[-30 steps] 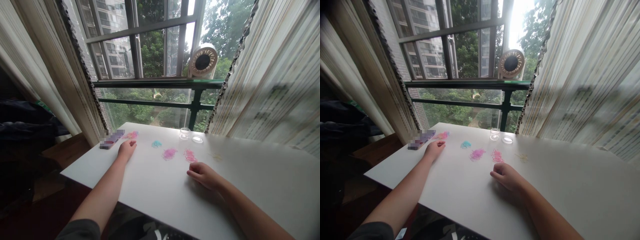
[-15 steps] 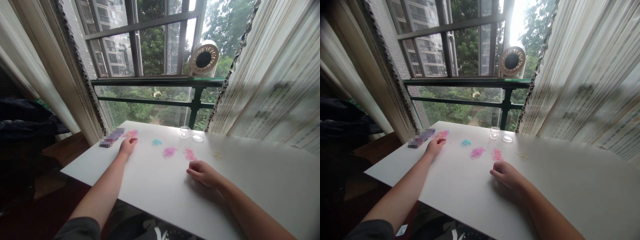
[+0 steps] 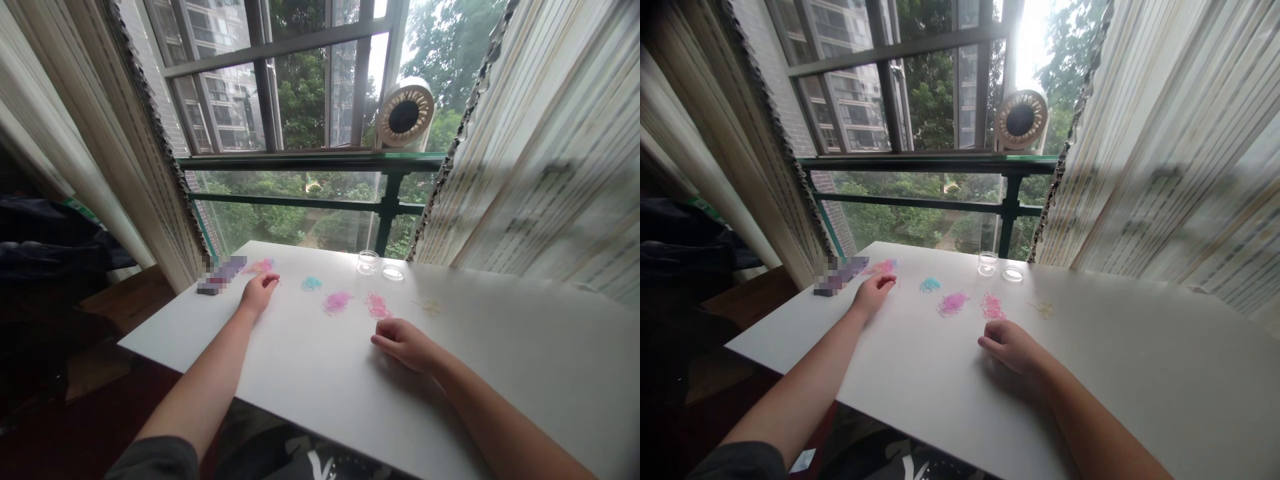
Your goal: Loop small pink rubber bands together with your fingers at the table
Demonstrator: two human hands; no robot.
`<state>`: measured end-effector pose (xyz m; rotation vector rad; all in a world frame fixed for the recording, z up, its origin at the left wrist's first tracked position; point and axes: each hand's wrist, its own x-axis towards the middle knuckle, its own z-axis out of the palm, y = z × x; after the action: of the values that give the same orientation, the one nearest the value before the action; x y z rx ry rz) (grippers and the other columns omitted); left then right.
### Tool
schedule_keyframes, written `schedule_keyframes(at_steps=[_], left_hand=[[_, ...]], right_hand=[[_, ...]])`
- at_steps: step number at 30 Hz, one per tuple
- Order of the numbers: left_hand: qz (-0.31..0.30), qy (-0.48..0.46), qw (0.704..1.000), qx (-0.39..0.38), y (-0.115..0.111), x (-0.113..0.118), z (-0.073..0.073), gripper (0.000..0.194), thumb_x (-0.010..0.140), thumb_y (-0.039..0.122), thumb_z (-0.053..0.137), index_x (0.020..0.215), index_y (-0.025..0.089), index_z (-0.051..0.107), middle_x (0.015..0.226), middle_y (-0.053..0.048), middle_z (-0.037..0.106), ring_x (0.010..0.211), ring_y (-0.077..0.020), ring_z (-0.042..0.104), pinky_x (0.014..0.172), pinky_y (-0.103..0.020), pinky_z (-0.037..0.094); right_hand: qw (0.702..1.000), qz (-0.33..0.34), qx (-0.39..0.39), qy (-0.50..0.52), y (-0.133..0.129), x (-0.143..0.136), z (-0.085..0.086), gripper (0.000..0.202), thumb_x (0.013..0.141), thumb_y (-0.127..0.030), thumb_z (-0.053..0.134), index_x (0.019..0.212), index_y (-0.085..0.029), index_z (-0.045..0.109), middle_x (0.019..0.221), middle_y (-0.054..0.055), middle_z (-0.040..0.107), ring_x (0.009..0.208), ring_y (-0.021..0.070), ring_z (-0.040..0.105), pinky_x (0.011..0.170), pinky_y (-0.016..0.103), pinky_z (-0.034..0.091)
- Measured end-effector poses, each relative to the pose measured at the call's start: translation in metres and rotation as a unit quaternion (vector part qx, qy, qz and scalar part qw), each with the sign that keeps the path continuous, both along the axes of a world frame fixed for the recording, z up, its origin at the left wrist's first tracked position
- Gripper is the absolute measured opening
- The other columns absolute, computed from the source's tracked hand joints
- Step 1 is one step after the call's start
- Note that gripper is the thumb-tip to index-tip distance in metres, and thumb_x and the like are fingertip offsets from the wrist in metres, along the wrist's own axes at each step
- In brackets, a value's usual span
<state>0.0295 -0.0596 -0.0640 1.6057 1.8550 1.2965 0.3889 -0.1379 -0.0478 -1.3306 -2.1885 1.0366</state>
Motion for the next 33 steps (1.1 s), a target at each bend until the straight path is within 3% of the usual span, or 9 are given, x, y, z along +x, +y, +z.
schedule_keyframes(at_steps=[5, 11, 15, 18, 21, 26, 33], left_hand=[[-0.077, -0.092, 0.992, 0.028, -0.007, 0.035, 0.011, 0.027, 0.072, 0.029, 0.062, 0.093, 0.012, 0.066, 0.093, -0.01, 0.072, 0.089, -0.0199, 0.067, 0.085, -0.033, 0.053], [-0.327, -0.016, 0.945, 0.003, -0.033, 0.123, 0.033, 0.022, 0.073, 0.031, 0.064, 0.09, 0.017, 0.066, 0.089, -0.007, 0.072, 0.081, -0.0167, 0.068, 0.08, -0.03, 0.054], [-0.412, -0.043, 0.91, -0.004, -0.049, 0.169, 0.036, 0.021, 0.076, 0.029, 0.062, 0.091, 0.016, 0.065, 0.087, -0.007, 0.072, 0.08, -0.0163, 0.068, 0.076, -0.028, 0.055], [-0.417, -0.031, 0.908, 0.012, -0.057, 0.181, 0.031, 0.018, 0.076, 0.028, 0.062, 0.089, 0.017, 0.067, 0.086, -0.005, 0.072, 0.078, -0.0153, 0.068, 0.074, -0.026, 0.055], [-0.372, -0.013, 0.928, 0.032, -0.061, 0.179, 0.024, 0.016, 0.076, 0.029, 0.062, 0.086, 0.018, 0.067, 0.086, -0.005, 0.072, 0.077, -0.0151, 0.067, 0.074, -0.026, 0.055], [-0.325, 0.005, 0.944, 0.057, -0.066, 0.172, 0.016, 0.015, 0.075, 0.028, 0.063, 0.086, 0.019, 0.067, 0.084, -0.004, 0.071, 0.076, -0.0149, 0.067, 0.075, -0.027, 0.055], [-0.335, 0.003, 0.94, 0.064, -0.069, 0.176, 0.015, 0.013, 0.075, 0.027, 0.062, 0.083, 0.018, 0.066, 0.081, -0.003, 0.071, 0.074, -0.0134, 0.066, 0.074, -0.025, 0.054]], right_hand=[[1.0, -0.005, 0.001, 0.003, 0.001, -0.001, -0.002, 0.029, 0.079, -0.039, 0.052, 0.061, -0.019, 0.042, 0.051, -0.004, 0.046, 0.049, 0.0095, 0.039, 0.048, 0.023, 0.029], [1.0, -0.003, -0.001, 0.026, 0.003, -0.001, -0.005, 0.026, 0.079, -0.037, 0.053, 0.063, -0.019, 0.045, 0.052, -0.005, 0.047, 0.049, 0.0093, 0.04, 0.049, 0.023, 0.03], [0.994, -0.009, 0.026, 0.102, 0.005, 0.0, -0.009, 0.015, 0.079, -0.033, 0.055, 0.078, -0.019, 0.051, 0.054, -0.006, 0.043, 0.05, 0.009, 0.039, 0.05, 0.023, 0.03], [0.983, -0.026, 0.053, 0.173, 0.008, 0.0, -0.011, 0.02, 0.076, -0.033, 0.059, 0.086, -0.018, 0.051, 0.057, -0.007, 0.042, 0.052, 0.0084, 0.038, 0.05, 0.022, 0.03], [0.976, -0.042, 0.053, 0.207, 0.009, 0.0, -0.011, 0.024, 0.075, -0.035, 0.061, 0.087, -0.018, 0.05, 0.053, -0.009, 0.039, 0.05, 0.0076, 0.034, 0.048, 0.022, 0.027], [0.978, -0.049, 0.062, 0.195, 0.008, -0.001, -0.009, 0.021, 0.076, -0.036, 0.06, 0.082, -0.017, 0.053, 0.054, -0.007, 0.041, 0.05, 0.008, 0.035, 0.048, 0.023, 0.028], [0.982, -0.052, 0.075, 0.166, 0.006, -0.001, -0.01, 0.022, 0.078, -0.038, 0.058, 0.074, -0.018, 0.051, 0.055, -0.006, 0.042, 0.052, 0.0089, 0.036, 0.049, 0.023, 0.029]])
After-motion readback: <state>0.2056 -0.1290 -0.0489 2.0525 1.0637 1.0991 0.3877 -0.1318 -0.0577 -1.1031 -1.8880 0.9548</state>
